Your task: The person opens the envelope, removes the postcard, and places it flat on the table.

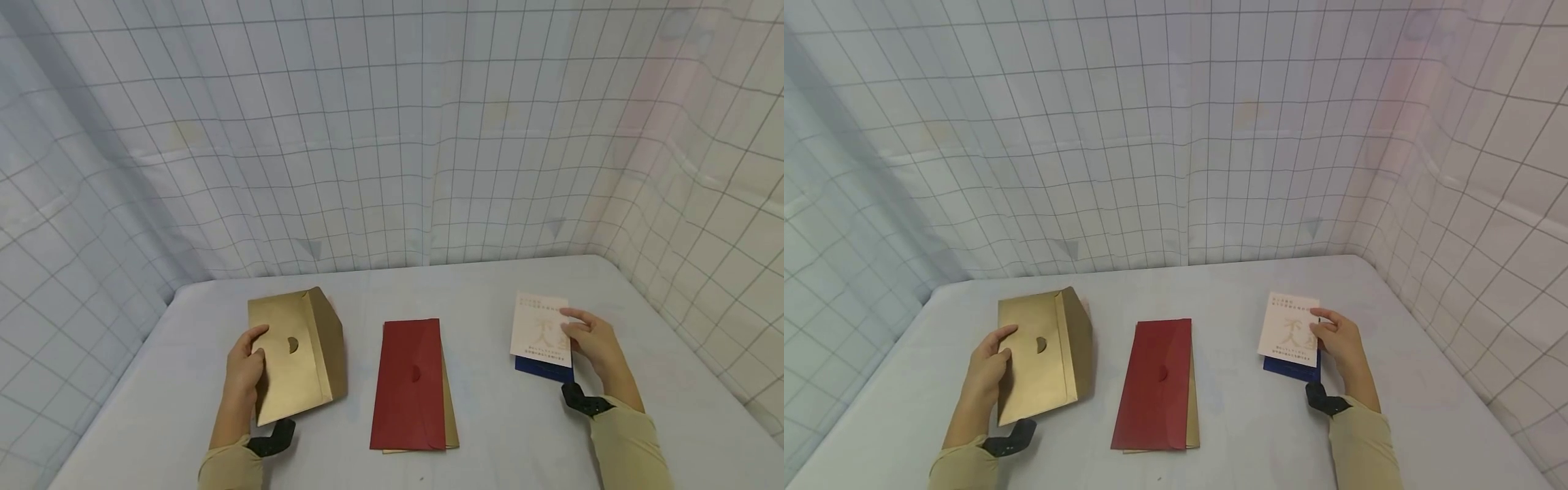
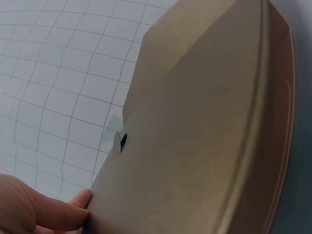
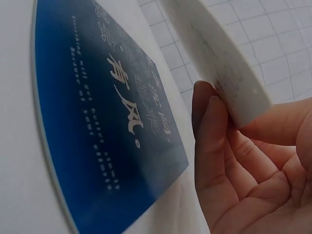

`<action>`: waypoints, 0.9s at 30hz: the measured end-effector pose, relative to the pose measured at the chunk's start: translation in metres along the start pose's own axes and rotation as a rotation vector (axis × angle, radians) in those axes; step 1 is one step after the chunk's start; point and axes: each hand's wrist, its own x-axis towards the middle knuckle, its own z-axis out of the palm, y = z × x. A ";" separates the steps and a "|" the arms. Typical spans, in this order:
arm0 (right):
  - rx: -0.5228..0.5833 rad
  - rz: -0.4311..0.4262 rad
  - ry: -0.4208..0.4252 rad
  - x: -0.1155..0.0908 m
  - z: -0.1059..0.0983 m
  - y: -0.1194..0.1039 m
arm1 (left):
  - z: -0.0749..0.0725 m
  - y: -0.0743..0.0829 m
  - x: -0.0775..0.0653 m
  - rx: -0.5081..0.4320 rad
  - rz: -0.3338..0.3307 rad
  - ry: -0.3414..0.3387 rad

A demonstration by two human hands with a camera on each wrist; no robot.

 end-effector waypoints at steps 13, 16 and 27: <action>-0.128 0.022 0.011 -0.001 0.000 0.003 | -0.002 -0.008 0.004 0.086 -0.037 -0.048; -0.141 0.026 0.012 -0.001 0.000 0.004 | -0.001 -0.008 0.006 0.088 -0.046 -0.061; -0.171 0.030 0.011 0.002 0.001 0.006 | -0.002 -0.007 0.004 0.151 -0.019 -0.082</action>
